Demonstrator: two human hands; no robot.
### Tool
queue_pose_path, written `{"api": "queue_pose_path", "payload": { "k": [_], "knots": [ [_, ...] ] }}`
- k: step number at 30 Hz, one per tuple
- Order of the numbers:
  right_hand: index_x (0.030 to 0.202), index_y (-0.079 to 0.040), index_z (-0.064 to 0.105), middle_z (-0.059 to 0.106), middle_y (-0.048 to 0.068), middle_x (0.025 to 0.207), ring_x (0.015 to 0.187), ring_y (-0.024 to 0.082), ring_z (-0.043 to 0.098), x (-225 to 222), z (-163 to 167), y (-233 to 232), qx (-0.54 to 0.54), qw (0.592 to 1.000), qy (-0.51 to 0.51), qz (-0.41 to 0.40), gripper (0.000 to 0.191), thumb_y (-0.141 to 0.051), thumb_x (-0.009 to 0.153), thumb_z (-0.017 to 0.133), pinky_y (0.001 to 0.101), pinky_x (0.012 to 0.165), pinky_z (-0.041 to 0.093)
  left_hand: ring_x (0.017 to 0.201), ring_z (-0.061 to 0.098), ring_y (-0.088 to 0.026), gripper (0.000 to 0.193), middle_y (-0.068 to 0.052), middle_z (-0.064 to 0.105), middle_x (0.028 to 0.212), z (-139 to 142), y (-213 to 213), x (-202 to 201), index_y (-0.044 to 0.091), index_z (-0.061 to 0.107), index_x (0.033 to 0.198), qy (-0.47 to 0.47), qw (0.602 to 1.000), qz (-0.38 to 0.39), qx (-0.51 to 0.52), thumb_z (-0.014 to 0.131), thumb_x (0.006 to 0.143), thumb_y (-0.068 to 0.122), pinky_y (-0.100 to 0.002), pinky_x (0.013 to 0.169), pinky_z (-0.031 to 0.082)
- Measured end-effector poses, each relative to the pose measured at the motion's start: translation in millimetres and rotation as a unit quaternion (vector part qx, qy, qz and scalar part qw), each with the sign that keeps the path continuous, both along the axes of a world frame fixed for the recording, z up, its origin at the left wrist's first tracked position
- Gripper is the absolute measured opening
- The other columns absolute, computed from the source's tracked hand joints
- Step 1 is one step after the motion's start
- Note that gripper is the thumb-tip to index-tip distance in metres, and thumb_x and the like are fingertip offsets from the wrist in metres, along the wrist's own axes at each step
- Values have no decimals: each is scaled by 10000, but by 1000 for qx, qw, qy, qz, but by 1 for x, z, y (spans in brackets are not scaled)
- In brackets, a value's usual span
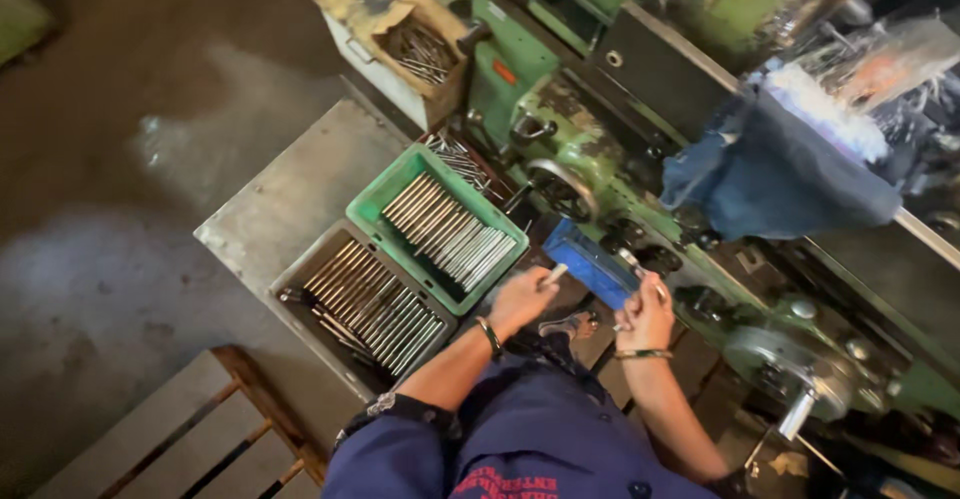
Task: The person operates a metal lathe to machine cylindrical metal rods. They load each rod into the chuck, engage the cutting tool, and after machining, remove the finished rod and place it into a green bin. The process is repeated for multiple rods.
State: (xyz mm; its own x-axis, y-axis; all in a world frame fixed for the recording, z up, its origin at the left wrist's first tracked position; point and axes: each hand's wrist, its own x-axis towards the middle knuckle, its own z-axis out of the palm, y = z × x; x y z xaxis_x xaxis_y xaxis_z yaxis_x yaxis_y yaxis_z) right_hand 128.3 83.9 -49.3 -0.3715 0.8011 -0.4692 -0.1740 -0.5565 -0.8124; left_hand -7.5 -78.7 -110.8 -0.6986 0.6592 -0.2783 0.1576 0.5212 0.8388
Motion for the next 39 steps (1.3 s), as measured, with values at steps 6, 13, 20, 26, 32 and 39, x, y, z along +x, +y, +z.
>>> {"api": "queue_pose_path", "payload": {
  "k": [6,13,20,26,32,39],
  "knots": [
    [1036,-164,674,430,-45,605,439,55,321,18,-7,-8,0,998,-3,59,224,-383,1008,644,227,387,240,986,686,-376,338,-94,680,1140,-65,-51,-96,288,666,1211,199,945,91,-242,614,912,140,-476,830,572],
    [1042,-179,665,450,-39,620,460,56,346,29,-5,-13,2,998,11,68,172,-346,1014,633,223,400,255,1127,622,-312,379,-35,662,1201,-68,-53,-152,319,666,1215,202,916,211,-275,640,883,137,-481,892,531],
    [1062,-168,672,443,-43,619,467,46,340,27,-9,-13,19,996,15,84,188,-351,1032,639,217,411,259,1089,621,-336,396,-75,669,1176,-63,-73,-159,229,660,1242,349,866,349,-80,666,892,43,-490,899,500],
    [1026,-210,625,454,-49,631,464,51,342,23,-11,-9,14,995,7,100,143,-350,1036,653,216,412,256,1087,596,-378,242,-121,631,1152,-92,-173,-105,161,652,1170,282,791,532,-109,673,949,63,-511,909,490],
    [1048,-193,658,442,-52,638,474,47,339,9,-13,-14,28,990,5,141,176,-368,1044,643,209,423,255,1140,539,-404,389,-114,600,1212,-114,-236,-52,159,682,1130,268,878,334,-214,790,758,197,-521,913,493],
    [1044,-202,652,462,-39,646,491,56,374,-5,-19,-26,19,985,5,169,145,-347,1038,658,213,422,269,1197,546,-335,356,-53,567,1293,-108,-235,-86,178,647,1205,215,888,215,-344,755,882,283,-521,943,495]
  ]
}}
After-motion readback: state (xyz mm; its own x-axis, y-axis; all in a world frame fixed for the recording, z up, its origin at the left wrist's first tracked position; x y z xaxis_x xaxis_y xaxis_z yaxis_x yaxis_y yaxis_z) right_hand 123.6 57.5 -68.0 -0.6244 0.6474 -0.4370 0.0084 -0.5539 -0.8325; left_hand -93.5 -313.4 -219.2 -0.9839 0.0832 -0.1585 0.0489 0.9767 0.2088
